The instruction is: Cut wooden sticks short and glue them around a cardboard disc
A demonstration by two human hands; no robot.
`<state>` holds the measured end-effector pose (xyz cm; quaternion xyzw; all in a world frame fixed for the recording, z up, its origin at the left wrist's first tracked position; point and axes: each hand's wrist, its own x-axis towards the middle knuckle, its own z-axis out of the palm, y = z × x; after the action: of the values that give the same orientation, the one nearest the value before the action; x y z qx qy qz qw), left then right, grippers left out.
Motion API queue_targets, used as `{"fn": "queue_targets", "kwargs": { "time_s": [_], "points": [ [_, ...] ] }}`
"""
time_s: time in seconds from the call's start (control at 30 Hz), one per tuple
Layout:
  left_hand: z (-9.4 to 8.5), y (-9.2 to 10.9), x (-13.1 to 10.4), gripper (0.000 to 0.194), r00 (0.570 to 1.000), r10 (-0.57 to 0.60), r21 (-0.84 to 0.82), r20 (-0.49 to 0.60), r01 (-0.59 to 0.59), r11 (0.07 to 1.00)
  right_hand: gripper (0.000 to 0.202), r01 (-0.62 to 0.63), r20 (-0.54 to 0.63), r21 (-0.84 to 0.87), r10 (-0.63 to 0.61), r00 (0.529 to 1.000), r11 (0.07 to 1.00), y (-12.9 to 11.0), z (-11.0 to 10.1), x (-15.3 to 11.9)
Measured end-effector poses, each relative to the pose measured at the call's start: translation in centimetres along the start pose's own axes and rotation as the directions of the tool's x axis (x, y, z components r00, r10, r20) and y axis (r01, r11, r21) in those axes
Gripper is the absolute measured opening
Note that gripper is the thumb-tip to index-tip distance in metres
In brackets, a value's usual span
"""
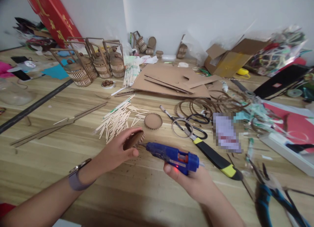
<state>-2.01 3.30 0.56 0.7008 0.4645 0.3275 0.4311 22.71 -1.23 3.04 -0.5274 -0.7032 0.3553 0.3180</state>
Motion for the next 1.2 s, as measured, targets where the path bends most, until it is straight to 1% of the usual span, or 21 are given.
{"fn": "queue_targets", "kwargs": {
  "time_s": [0.1,0.3,0.5,0.67,0.83,1.07,1.17,1.2],
  "points": [
    [0.1,0.1,0.0,0.089,1.0,-0.006,0.007,-0.001,0.006,1.0,0.045,0.029,0.049,-0.049,-0.026,0.998,0.998,0.3,-0.2,0.1],
    [0.1,0.0,-0.1,0.09,1.0,-0.019,0.013,0.0,0.019,1.0,0.041,-0.026,0.007,-0.076,0.027,1.0,0.997,0.8,0.0,-0.2],
    [0.0,0.1,0.0,0.093,1.0,-0.031,0.006,-0.001,0.031,1.0,0.038,0.006,0.008,-0.115,-0.005,1.0,0.993,0.9,0.0,-0.2],
    [0.1,0.0,0.0,0.091,1.0,-0.03,-0.006,-0.001,0.03,1.0,0.043,-0.019,-0.072,-0.113,0.011,0.997,0.993,0.6,0.4,-0.3],
    [0.2,-0.2,-0.1,0.088,1.0,-0.028,-0.01,-0.009,0.028,1.0,0.038,0.016,-0.059,-0.107,-0.022,0.998,0.994,0.4,0.5,-0.2],
    [0.3,-0.3,-0.1,0.084,1.0,-0.021,-0.009,-0.008,0.021,1.0,0.034,0.055,-0.101,-0.109,-0.066,0.993,0.993,0.6,0.9,0.0],
    [0.3,-0.1,-0.1,0.084,1.0,-0.017,-0.018,-0.005,0.017,1.0,0.033,0.049,-0.148,-0.117,-0.066,0.987,0.992,0.8,1.3,-0.1],
    [0.3,-0.1,-0.1,0.084,1.0,-0.018,-0.023,-0.004,0.018,1.0,0.033,0.042,-0.148,-0.114,-0.059,0.987,0.993,0.8,1.3,-0.2]
  ]
}}
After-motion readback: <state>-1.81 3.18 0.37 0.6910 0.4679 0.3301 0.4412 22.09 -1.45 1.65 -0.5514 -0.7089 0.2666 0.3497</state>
